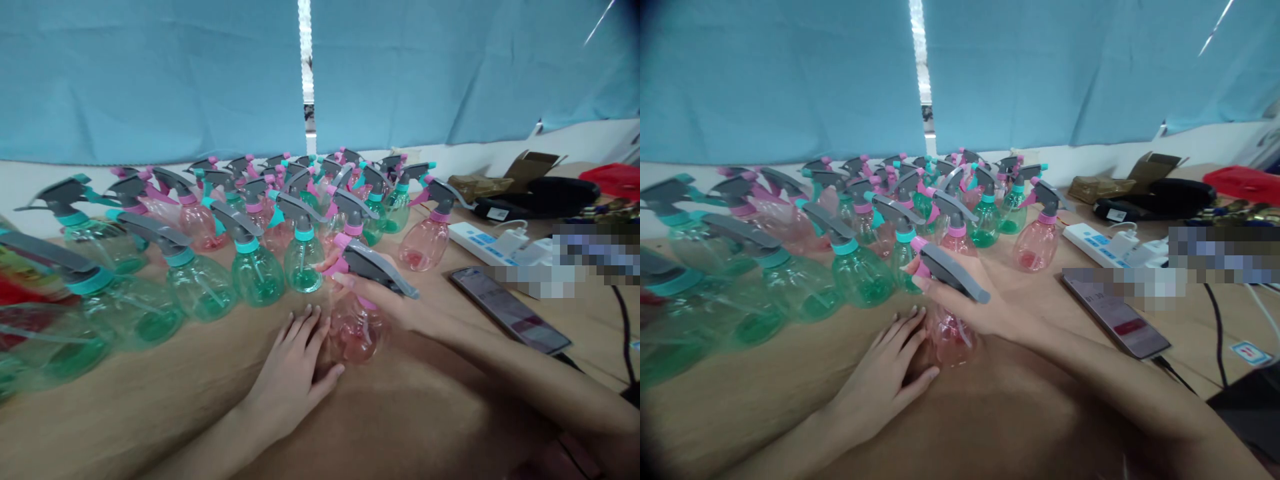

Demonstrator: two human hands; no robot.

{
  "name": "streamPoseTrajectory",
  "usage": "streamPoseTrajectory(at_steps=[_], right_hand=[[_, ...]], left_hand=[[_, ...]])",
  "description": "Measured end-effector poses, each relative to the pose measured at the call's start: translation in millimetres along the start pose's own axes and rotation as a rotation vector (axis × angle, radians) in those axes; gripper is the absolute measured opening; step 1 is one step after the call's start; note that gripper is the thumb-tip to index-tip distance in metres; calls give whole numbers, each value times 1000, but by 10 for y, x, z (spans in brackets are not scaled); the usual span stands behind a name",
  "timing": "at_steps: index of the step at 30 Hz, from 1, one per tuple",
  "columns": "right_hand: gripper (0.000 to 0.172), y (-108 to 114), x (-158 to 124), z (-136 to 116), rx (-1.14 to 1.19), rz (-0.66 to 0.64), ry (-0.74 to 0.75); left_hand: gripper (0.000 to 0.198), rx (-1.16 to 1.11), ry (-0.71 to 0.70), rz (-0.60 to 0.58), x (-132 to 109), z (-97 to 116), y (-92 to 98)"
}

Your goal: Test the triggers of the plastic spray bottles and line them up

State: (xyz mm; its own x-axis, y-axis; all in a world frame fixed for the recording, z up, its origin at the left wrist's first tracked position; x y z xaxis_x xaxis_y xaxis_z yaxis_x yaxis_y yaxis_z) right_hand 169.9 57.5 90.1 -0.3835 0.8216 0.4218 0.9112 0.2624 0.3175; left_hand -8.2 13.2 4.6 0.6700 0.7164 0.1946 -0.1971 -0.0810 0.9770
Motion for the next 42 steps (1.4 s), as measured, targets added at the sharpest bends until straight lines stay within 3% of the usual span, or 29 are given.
streamPoseTrajectory(at_steps=[9, 15, 21, 26, 32, 38, 42], right_hand=[[27, -1, -31, -14, -26, 20, -29], [19, 47, -40, -18, -49, -22, -58], [8, 135, -79, -100, -238, 30, -80], [24, 135, -75, -124, -297, 72, -51], [33, 157, -60, -192, -381, -55, -99], [27, 153, -73, -60, -312, 15, -115], [19, 132, -60, -57, -187, -21, -72]], left_hand=[[52, -23, -1, 25, -10, -11, -7], [55, -25, 5, 4, -8, -1, 3], [58, 0, 5, -12, -2, 8, -3], [58, 3, 14, -27, -6, 6, 1], [58, -5, 2, -3, -9, 2, 1], [58, -20, 2, 9, -11, 6, -2], [56, -34, 5, 31, -14, 1, -16]])
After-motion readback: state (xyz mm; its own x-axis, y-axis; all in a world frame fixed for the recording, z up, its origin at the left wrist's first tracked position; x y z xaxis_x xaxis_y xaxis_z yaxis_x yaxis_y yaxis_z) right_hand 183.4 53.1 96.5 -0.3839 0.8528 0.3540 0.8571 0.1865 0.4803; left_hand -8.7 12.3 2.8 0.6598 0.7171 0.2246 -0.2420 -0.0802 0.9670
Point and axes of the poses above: each hand's wrist, its own x-axis towards the middle knuckle, its own y-axis out of the back of the hand, z = x × y, the point moved 2 cm from there along x, towards the middle knuckle, and after that the axes turned 3 degrees about -y, right-handed, at the moved point
